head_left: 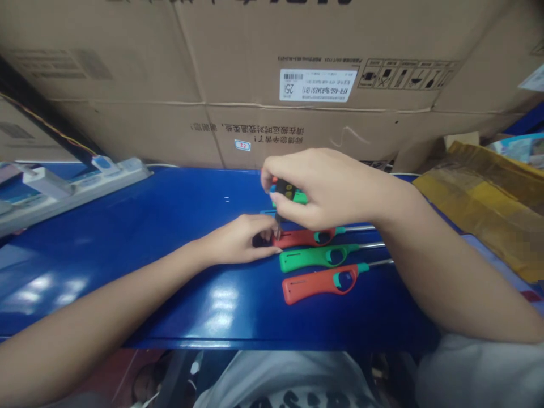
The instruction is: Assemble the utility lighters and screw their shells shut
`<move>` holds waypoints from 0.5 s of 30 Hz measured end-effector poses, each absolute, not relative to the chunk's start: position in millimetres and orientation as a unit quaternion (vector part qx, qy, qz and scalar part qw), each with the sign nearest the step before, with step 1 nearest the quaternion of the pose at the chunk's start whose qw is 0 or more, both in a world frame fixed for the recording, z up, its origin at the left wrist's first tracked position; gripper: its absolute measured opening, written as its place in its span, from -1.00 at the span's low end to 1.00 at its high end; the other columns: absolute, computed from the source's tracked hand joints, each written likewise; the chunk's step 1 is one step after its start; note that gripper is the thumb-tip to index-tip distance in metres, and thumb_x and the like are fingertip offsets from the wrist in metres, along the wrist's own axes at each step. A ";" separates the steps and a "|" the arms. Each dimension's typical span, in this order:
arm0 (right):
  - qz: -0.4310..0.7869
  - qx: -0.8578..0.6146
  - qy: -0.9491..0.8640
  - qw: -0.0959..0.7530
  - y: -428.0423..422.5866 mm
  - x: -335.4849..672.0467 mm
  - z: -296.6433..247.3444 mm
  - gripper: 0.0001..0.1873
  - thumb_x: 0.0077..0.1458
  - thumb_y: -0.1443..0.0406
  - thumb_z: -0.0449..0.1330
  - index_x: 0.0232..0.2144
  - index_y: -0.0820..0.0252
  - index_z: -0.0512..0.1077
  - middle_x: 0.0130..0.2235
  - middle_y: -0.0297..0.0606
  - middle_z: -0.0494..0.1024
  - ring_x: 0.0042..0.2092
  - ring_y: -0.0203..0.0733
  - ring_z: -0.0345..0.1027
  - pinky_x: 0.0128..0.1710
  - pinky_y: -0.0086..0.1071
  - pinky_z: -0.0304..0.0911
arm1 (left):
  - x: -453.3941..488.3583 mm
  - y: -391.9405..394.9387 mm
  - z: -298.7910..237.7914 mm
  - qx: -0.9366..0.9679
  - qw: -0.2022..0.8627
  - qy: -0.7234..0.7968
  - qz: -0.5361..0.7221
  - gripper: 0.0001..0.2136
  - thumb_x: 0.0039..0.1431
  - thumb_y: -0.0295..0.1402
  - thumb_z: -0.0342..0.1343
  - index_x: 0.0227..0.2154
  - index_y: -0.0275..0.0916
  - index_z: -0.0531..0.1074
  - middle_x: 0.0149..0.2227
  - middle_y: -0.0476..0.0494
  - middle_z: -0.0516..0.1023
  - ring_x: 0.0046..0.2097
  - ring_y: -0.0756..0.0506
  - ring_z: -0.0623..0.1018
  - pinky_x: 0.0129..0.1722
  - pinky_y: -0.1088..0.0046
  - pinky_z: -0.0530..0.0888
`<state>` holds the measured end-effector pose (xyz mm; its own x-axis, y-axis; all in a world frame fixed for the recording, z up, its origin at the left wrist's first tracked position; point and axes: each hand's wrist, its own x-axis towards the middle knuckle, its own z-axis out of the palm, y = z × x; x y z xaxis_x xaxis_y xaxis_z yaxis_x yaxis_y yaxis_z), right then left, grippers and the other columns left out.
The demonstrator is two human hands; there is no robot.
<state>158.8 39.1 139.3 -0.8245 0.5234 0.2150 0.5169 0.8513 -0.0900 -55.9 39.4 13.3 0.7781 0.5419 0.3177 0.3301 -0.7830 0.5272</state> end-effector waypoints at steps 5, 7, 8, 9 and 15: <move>0.015 -0.280 -0.953 0.116 38.2 158.0 140.6 -0.71 0.29 0.24 -0.03 -0.10 0.25 0.41 -0.18 -0.14 0.55 -0.24 -0.13 0.34 -0.26 -0.30 0.07 | -55.5 39.1 14.7 0.915 0.228 0.236 0.235 -0.83 0.27 -0.26 0.23 -0.24 -0.26 0.44 -0.36 -0.04 0.51 -0.35 -0.01 0.51 -0.31 0.50 0.44; 0.011 -0.271 -0.955 0.122 38.7 158.0 140.0 -0.71 0.29 0.26 -0.04 -0.09 0.24 0.40 -0.14 -0.13 0.55 -0.23 -0.14 0.35 -0.26 -0.30 0.08 | -55.7 39.2 14.4 0.914 0.229 0.240 0.232 -0.82 0.27 -0.26 0.23 -0.24 -0.26 0.45 -0.36 -0.04 0.51 -0.35 -0.01 0.50 -0.31 0.49 0.44; 0.009 -0.268 -0.955 0.124 38.9 158.1 139.6 -0.71 0.28 0.26 -0.03 -0.07 0.25 0.39 -0.12 -0.12 0.55 -0.22 -0.13 0.35 -0.26 -0.30 0.09 | -55.9 39.3 14.0 0.914 0.230 0.240 0.233 -0.82 0.27 -0.25 0.24 -0.24 -0.26 0.45 -0.36 -0.04 0.51 -0.35 -0.02 0.51 -0.30 0.48 0.45; 0.006 -0.267 -0.955 0.126 39.2 158.2 139.2 -0.71 0.28 0.25 -0.02 -0.07 0.24 0.39 -0.11 -0.12 0.55 -0.22 -0.13 0.35 -0.26 -0.30 0.09 | -56.1 39.5 13.4 0.913 0.232 0.240 0.234 -0.82 0.27 -0.25 0.23 -0.24 -0.26 0.45 -0.35 -0.05 0.52 -0.34 -0.02 0.51 -0.29 0.48 0.45; -0.005 -0.276 -0.954 0.118 39.7 157.8 139.0 -0.70 0.23 0.23 0.04 -0.04 0.23 0.38 -0.10 -0.12 0.55 -0.22 -0.11 0.37 -0.26 -0.28 0.12 | -56.5 39.8 12.6 0.913 0.234 0.235 0.239 -0.82 0.27 -0.25 0.23 -0.23 -0.26 0.45 -0.35 -0.04 0.52 -0.34 -0.01 0.51 -0.29 0.48 0.45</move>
<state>157.8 39.7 139.0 -0.8192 0.5260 0.2285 0.5285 0.8471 -0.0552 -56.5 39.8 12.6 0.7753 0.5413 0.3255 0.3178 -0.7797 0.5396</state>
